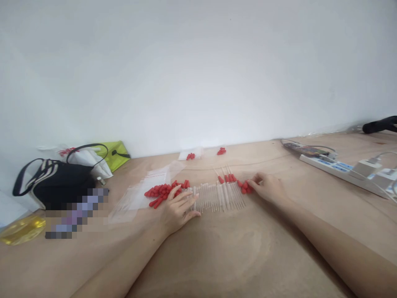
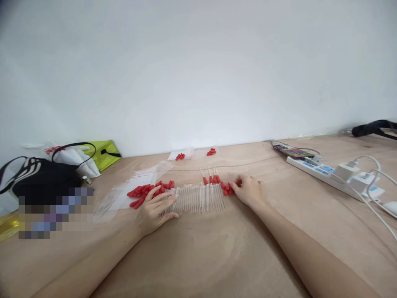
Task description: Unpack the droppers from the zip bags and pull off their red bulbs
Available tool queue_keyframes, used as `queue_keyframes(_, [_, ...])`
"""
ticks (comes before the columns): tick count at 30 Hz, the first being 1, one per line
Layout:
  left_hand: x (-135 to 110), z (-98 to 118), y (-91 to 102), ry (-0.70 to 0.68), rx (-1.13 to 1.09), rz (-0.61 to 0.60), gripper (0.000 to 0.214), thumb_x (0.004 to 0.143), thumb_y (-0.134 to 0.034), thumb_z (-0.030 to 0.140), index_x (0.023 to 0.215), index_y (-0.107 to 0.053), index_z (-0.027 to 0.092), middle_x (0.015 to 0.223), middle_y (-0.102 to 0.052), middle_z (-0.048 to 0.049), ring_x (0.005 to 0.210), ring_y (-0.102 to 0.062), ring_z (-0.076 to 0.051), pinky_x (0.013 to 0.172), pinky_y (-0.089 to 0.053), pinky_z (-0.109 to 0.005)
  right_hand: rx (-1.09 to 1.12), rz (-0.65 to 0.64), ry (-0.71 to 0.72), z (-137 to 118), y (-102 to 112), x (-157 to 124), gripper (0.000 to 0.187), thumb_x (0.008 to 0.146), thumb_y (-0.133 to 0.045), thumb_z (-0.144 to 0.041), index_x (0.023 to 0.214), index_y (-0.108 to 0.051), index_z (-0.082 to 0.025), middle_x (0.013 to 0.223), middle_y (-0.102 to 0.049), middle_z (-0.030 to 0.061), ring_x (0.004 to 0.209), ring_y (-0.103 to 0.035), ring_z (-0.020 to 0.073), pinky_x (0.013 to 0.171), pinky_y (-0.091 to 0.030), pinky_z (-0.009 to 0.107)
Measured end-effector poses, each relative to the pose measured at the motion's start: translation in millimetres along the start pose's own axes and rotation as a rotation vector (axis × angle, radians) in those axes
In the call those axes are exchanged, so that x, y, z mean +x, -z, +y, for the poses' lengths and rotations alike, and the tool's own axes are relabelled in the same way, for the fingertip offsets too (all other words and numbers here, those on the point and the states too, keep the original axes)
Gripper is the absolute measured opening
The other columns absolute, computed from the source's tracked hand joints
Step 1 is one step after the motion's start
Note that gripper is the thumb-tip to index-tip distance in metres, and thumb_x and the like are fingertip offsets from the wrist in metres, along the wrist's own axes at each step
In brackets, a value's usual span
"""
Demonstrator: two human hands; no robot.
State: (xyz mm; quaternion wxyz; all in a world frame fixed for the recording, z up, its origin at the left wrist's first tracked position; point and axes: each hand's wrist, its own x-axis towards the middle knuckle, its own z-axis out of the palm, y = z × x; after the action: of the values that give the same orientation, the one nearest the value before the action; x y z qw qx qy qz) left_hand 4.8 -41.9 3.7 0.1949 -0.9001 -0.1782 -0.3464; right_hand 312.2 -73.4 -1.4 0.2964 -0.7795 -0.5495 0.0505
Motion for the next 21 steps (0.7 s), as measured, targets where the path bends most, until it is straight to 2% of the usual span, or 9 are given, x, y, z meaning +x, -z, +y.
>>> queue_keyframes(6, [-6.1, -3.4, -3.0, 0.046, -0.114, -0.113, 0.034, 0.076, -0.058, 0.040, 0.104, -0.059, 0.022, 0.084, -0.070, -0.0014, 0.094, -0.060, -0.020, 0.102, -0.023, -0.049, -0.038, 0.012, 0.014, 1.9, -0.1, -0.1, 0.023, 0.072, -0.049, -0.040, 0.062, -0.059, -0.022, 0.068, -0.063, 0.0020, 0.073, -0.056, 0.0196, 0.065, -0.032, 0.029])
queue_keyframes(12, [-12.9, -9.3, -4.9, 0.104, -0.209, -0.258, 0.039, 0.077, -0.056, 0.040, 0.112, -0.055, 0.023, 0.107, -0.063, -0.0065, 0.110, -0.051, -0.021, 0.099, -0.030, -0.048, -0.020, -0.004, -0.023, -5.3, 6.4, 3.7, 0.020, 0.072, -0.048, -0.038, 0.067, -0.061, -0.023, 0.071, -0.064, 0.0012, 0.076, -0.056, 0.0198, 0.068, -0.033, 0.031])
queue_keyframes(15, [-12.6, -9.7, -2.7, 0.137, -0.225, -0.306, 0.038, 0.076, -0.057, 0.038, 0.112, -0.055, 0.023, 0.112, -0.059, -0.0084, 0.114, -0.047, -0.023, 0.095, -0.035, -0.047, 0.012, -0.122, -0.058, -16.9, 8.0, 13.9, 0.018, 0.072, -0.048, -0.034, 0.068, -0.061, -0.023, 0.067, -0.065, 0.0004, 0.073, -0.058, 0.0179, 0.067, -0.035, 0.029])
queue_keyframes(18, [-11.3, -8.9, -0.3, 0.155, -0.232, -0.319, 0.038, 0.076, -0.058, 0.037, 0.111, -0.056, 0.023, 0.115, -0.058, -0.0086, 0.115, -0.045, -0.023, 0.094, -0.037, -0.047, 0.033, -0.229, -0.085, -29.9, 6.3, 28.0, 0.017, 0.072, -0.047, -0.030, 0.069, -0.061, -0.021, 0.059, -0.064, 0.0007, 0.060, -0.058, 0.0147, 0.059, -0.037, 0.025])
queue_keyframes(21, [-10.7, -8.1, 1.5, 0.164, -0.235, -0.326, 0.040, 0.075, -0.058, 0.040, 0.112, -0.055, 0.024, 0.117, -0.056, -0.0084, 0.116, -0.044, -0.024, 0.094, -0.037, -0.048, 0.034, -0.309, -0.102, -41.2, 1.7, 40.6, 0.021, 0.071, -0.048, -0.029, 0.060, -0.062, -0.018, 0.044, -0.059, 0.0019, 0.045, -0.054, 0.0132, 0.050, -0.037, 0.024])
